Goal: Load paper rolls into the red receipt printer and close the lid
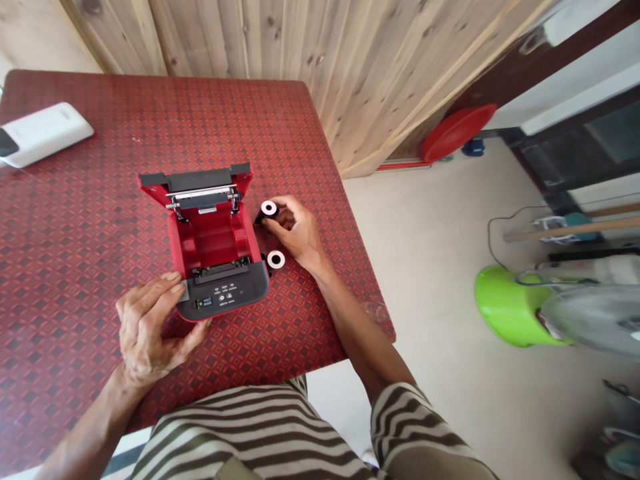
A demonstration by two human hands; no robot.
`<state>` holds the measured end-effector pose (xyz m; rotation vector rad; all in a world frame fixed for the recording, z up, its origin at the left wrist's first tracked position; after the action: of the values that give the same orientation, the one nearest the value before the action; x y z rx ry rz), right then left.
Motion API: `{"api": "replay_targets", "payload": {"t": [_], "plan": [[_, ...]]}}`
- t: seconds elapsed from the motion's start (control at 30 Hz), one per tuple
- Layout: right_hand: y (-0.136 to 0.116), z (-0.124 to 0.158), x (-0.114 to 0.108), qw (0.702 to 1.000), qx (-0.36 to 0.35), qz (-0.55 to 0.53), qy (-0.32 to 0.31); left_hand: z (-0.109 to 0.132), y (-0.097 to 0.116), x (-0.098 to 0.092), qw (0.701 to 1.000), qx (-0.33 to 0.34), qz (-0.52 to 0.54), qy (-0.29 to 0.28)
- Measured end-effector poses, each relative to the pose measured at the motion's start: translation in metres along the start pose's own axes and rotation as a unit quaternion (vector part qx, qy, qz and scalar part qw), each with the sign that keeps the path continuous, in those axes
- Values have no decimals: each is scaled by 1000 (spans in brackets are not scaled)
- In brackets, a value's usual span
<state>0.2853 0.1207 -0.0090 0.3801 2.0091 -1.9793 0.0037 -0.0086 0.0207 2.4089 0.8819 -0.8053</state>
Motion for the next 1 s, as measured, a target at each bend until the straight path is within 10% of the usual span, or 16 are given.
{"api": "replay_targets", "payload": {"t": [0.27,0.57,0.77,1.0], "plan": [[-20,57,-51,997,23,56,-38,1,1,-3,1000,-19,-7,-19],[-16,83,-19,999,-7,-15,-51,2,0,-1,1000,-14,-13,-15],[-90,79,-55,983,-89,-102,-126,1,0,-2,1000,-7,-10,-6],[-133,43,3,910,-259,269,-177,1,2,-4,1000,-8,3,-16]]}}
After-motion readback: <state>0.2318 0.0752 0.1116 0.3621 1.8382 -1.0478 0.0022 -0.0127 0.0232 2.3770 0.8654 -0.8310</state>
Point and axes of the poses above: each hand's wrist, its own z-axis away from the middle knuckle, its own x-axis out of the palm, y = z × x, the point moved 1 cm from there along -z, towards the middle knuckle, and after that the axes turned 4 degrees about x, right-handed, at the moved point
